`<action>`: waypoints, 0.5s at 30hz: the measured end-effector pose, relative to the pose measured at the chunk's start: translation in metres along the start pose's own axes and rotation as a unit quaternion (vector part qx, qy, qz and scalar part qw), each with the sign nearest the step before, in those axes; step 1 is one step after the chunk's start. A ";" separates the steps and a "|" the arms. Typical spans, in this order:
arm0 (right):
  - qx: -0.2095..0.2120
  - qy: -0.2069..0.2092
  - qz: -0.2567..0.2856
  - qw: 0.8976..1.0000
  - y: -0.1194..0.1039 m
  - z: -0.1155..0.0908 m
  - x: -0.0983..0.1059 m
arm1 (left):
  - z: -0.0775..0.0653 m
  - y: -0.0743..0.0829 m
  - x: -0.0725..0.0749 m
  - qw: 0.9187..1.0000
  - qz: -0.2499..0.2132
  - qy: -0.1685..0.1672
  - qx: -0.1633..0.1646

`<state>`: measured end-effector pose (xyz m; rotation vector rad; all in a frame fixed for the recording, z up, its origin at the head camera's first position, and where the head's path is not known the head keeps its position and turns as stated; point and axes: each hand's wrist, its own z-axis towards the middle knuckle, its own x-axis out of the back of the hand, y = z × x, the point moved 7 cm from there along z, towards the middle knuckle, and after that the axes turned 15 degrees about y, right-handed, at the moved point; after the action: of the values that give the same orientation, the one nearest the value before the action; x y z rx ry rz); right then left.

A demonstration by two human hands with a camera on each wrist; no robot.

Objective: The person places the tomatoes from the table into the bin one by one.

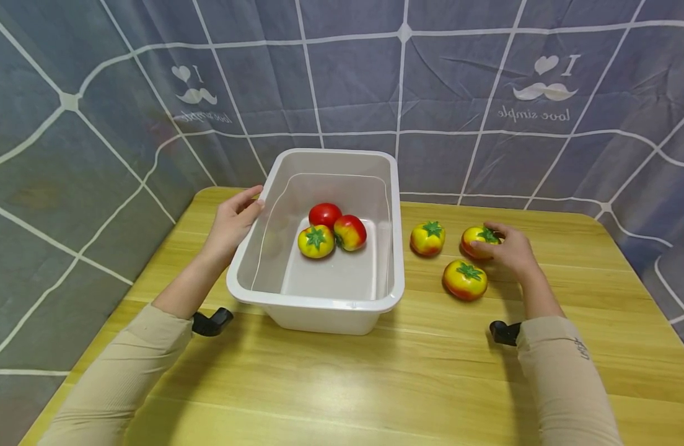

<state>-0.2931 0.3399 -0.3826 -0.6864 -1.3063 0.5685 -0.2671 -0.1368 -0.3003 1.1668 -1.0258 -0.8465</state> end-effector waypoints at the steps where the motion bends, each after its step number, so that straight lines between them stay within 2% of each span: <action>1: -0.001 0.000 0.001 1.000 -0.001 0.001 0.001 | 0.000 0.000 0.000 1.000 0.000 0.000 0.000; 8: -0.002 -0.005 0.008 1.000 -0.014 0.004 0.008 | 0.001 0.000 0.000 1.000 0.001 0.002 0.000; 15: 0.026 -0.001 0.000 1.000 -0.034 0.005 0.017 | 0.000 -0.001 0.001 1.000 0.001 0.002 -0.002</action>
<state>-0.2951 0.3294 -0.3453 -0.6439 -1.2895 0.6011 -0.2674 -0.1376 -0.3008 1.1626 -1.0210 -0.8439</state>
